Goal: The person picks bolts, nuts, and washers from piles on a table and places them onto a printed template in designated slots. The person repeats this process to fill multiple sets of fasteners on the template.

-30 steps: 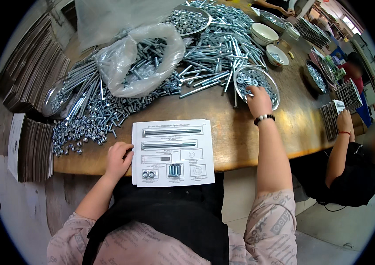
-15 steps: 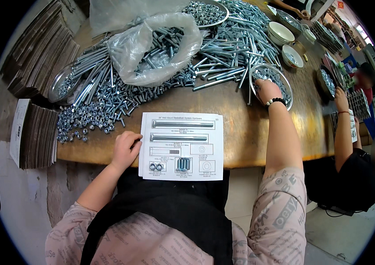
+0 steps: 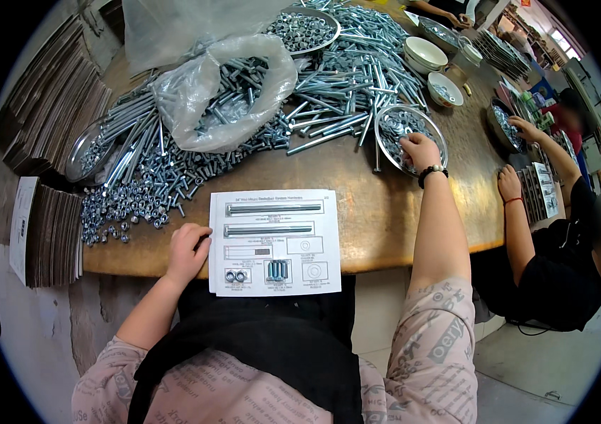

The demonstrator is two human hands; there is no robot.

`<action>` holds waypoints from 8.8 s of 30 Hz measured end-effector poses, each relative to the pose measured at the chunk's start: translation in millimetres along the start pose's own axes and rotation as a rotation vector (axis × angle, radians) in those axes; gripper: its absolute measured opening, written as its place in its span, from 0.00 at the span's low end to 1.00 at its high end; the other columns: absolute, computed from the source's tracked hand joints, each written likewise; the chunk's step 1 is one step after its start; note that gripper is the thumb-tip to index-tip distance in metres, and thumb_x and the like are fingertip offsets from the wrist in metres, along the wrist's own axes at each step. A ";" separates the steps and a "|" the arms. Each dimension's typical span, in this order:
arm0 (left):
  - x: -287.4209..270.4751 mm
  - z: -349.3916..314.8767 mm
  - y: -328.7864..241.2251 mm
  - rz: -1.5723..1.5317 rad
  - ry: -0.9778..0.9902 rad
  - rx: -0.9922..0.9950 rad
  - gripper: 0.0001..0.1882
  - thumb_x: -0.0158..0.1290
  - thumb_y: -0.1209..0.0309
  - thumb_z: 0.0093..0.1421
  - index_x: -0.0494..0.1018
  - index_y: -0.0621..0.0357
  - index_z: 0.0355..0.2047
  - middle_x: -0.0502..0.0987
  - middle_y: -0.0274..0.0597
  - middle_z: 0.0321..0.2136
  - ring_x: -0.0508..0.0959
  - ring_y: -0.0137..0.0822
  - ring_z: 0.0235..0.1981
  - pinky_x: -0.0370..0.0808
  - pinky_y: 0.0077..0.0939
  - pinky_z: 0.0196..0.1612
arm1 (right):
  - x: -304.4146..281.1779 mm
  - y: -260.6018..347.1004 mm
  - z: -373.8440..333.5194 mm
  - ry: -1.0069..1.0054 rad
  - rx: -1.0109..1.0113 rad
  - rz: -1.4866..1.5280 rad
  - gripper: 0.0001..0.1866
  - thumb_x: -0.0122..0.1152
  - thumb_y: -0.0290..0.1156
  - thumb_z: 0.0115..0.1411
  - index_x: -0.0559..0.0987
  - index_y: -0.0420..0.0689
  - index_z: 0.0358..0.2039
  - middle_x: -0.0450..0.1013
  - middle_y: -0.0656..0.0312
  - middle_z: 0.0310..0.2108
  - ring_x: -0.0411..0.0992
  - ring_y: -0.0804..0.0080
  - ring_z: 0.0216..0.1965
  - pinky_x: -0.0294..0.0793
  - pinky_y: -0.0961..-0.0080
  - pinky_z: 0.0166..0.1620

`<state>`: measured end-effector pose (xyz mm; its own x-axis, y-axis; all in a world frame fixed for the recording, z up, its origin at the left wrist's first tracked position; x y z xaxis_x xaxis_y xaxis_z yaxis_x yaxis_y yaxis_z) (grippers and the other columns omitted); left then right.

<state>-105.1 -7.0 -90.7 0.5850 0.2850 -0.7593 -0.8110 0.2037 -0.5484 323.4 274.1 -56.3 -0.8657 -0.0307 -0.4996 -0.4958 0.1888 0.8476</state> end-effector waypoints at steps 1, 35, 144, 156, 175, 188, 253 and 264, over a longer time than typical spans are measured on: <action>-0.4 -0.2 0.4 -0.015 -0.013 0.004 0.09 0.54 0.75 0.46 0.73 0.58 0.30 0.72 0.40 0.28 0.72 0.41 0.31 0.65 0.33 0.37 | -3.3 -5.1 1.4 0.022 0.026 0.194 0.10 0.57 0.31 0.53 0.74 0.39 0.34 0.71 0.63 0.23 0.66 0.81 0.19 0.67 0.85 0.23; 18.3 68.0 -135.3 -0.290 0.211 0.296 0.22 0.59 0.66 0.45 0.70 0.56 0.42 0.71 0.43 0.39 0.70 0.43 0.40 0.66 0.33 0.44 | 127.3 53.1 -201.1 0.472 0.291 1.495 0.29 0.32 0.51 0.63 0.63 0.35 0.48 0.65 0.50 0.42 0.63 0.59 0.48 0.63 0.64 0.54; 17.6 34.2 -58.7 -0.251 0.378 0.089 0.07 0.56 0.72 0.45 0.72 0.56 0.27 0.73 0.36 0.24 0.72 0.34 0.26 0.68 0.27 0.32 | 88.1 -52.6 -199.0 -0.135 -0.370 0.066 0.09 0.50 0.28 0.57 0.76 0.40 0.34 0.72 0.57 0.30 0.70 0.68 0.32 0.67 0.77 0.36; 10.5 15.5 -53.6 0.045 0.250 0.235 0.05 0.56 0.68 0.46 0.74 0.50 0.25 0.73 0.30 0.25 0.71 0.34 0.32 0.62 0.30 0.39 | 90.3 -53.9 -198.2 -0.126 -0.383 0.082 0.08 0.50 0.28 0.57 0.75 0.39 0.34 0.71 0.58 0.28 0.67 0.71 0.29 0.66 0.77 0.34; -16.6 3.3 -12.1 -0.804 0.413 -0.687 0.17 0.47 0.76 0.54 0.66 0.67 0.46 0.71 0.43 0.41 0.72 0.31 0.40 0.69 0.21 0.41 | 86.8 -65.8 -285.5 0.055 -0.052 0.007 0.10 0.56 0.27 0.54 0.71 0.37 0.35 0.70 0.63 0.27 0.68 0.77 0.29 0.68 0.80 0.34; 13.1 29.6 -48.2 -1.077 0.630 -0.885 0.19 0.44 0.79 0.55 0.62 0.65 0.49 0.67 0.45 0.47 0.71 0.36 0.46 0.70 0.24 0.44 | 81.5 -105.4 -292.7 -0.120 0.355 0.939 0.06 0.47 0.29 0.60 0.69 0.42 0.35 0.71 0.63 0.26 0.69 0.77 0.25 0.69 0.82 0.28; 11.9 113.7 -6.3 -0.570 0.284 -0.334 0.11 0.50 0.74 0.52 0.74 0.63 0.36 0.74 0.35 0.25 0.71 0.23 0.25 0.69 0.17 0.30 | 207.5 82.3 -115.1 0.192 -0.481 -0.683 0.15 0.59 0.34 0.49 0.72 0.44 0.38 0.67 0.52 0.37 0.70 0.54 0.37 0.71 0.63 0.38; 35.9 34.3 -65.7 -0.481 0.755 -0.097 0.12 0.47 0.72 0.50 0.75 0.59 0.35 0.77 0.45 0.30 0.76 0.37 0.33 0.72 0.27 0.39 | 203.4 67.6 -113.5 0.296 -0.623 -0.463 0.11 0.60 0.28 0.47 0.72 0.42 0.33 0.70 0.53 0.31 0.69 0.56 0.34 0.69 0.65 0.38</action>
<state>-30.8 22.0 -69.9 0.7344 -0.5088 -0.4492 -0.4944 0.0523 -0.8676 106.1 169.2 -80.4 -0.5041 -0.2454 -0.8281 -0.6780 -0.4815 0.5554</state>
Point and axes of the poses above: each hand's wrist, its own z-axis towards the middle knuckle, its own x-axis out of the palm, y = z × x, the point moved 3 cm from there along z, towards the middle knuckle
